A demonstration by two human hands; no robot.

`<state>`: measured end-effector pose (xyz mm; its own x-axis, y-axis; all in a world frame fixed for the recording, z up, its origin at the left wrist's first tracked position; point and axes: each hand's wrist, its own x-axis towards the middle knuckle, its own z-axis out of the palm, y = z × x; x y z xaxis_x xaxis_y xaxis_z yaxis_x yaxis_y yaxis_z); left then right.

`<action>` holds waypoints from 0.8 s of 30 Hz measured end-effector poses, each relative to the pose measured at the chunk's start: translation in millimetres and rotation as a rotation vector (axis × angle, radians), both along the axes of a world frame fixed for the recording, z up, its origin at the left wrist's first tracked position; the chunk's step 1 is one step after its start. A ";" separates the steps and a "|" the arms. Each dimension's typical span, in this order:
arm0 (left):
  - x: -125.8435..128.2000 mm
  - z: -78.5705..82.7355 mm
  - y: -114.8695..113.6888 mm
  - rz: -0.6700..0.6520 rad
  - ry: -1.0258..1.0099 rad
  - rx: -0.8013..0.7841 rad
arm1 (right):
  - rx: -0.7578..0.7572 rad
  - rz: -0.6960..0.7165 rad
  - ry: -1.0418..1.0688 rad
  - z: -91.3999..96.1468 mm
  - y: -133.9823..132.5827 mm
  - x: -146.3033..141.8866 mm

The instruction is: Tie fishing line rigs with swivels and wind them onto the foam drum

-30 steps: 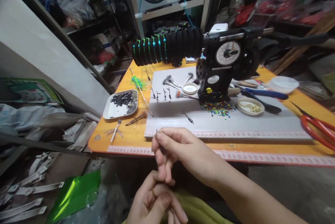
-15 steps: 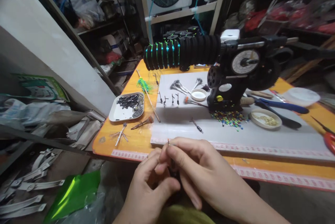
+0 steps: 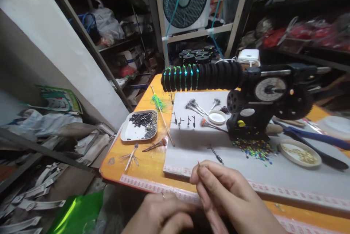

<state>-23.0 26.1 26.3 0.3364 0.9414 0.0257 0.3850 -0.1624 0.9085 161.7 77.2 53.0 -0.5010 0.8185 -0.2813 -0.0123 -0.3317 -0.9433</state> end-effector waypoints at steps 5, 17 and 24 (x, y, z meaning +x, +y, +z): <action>-13.2 62.5 66.9 0.364 0.005 0.266 | 0.265 0.001 -0.261 0.2 1.9 4.5; 13.4 54.6 87.6 0.387 -0.234 0.378 | 1.298 -0.292 -0.863 -31.2 16.1 19.7; 20.6 16.2 19.3 0.186 -0.983 -0.286 | 1.451 -0.356 -0.889 -31.1 13.1 20.5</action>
